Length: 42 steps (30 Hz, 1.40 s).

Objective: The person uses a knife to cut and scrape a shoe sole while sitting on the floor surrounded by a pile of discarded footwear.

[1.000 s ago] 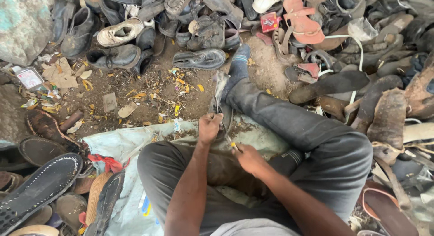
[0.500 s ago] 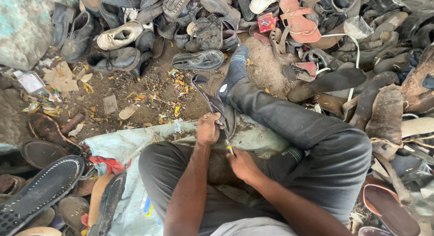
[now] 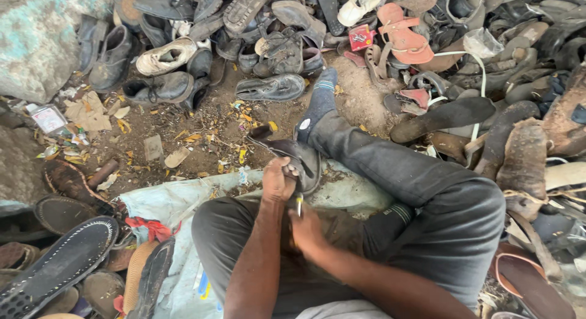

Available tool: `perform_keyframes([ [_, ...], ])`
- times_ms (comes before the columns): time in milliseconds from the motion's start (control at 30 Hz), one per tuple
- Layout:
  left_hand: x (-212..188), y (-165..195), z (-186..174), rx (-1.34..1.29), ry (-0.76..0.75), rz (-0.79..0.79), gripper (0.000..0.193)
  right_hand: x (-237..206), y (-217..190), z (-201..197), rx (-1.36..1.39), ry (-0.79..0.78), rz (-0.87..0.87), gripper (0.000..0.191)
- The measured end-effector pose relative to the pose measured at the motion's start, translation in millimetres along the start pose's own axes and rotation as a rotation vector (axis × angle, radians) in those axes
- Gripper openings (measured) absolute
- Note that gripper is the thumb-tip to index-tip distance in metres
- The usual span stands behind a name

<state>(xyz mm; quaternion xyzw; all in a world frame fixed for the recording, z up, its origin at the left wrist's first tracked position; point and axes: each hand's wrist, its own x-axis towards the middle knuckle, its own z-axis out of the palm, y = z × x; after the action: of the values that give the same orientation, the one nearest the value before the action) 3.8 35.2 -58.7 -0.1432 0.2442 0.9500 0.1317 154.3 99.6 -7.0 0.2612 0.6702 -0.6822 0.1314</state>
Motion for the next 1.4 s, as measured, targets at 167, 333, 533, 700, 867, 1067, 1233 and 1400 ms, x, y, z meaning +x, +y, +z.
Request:
perform_keyframes([
  [167,-3.8,4.1,13.0,0.029,0.027,-0.021,0.017,-2.7,28.0,-1.6,0.193,-0.054,0.147,0.012],
  [333,-0.8,17.7,8.8,0.096,-0.009,-0.066,0.013,50.9,31.6,18.2,0.109,-0.017,0.016,0.017],
  [533,22.0,71.9,-21.7,0.891,0.301,0.203,0.005,5.8,44.0,-21.1,-0.389,-0.088,-0.014,0.031],
  [700,19.6,85.6,-22.9,2.012,0.718,0.393,0.03,0.5,15.7,-53.4,-0.635,-0.062,-0.342,0.039],
  [867,4.9,57.0,24.2,2.261,0.445,0.655,0.037,9.6,-8.4,-43.5,-0.949,-0.179,-0.155,0.06],
  [1067,34.2,31.9,44.2,2.47,-0.046,0.467,0.071,13.4,-13.2,-62.6,-0.936,-0.237,-0.187,0.059],
  [1233,56.5,45.9,12.4,2.263,0.071,0.123,0.054,35.4,-29.7,-92.2,-0.842,-0.011,-0.26,0.056],
  [1400,56.6,36.2,1.7,2.31,0.144,0.415,0.041,104.5,-44.3,-73.8,-0.94,-0.024,-0.294,0.044],
])
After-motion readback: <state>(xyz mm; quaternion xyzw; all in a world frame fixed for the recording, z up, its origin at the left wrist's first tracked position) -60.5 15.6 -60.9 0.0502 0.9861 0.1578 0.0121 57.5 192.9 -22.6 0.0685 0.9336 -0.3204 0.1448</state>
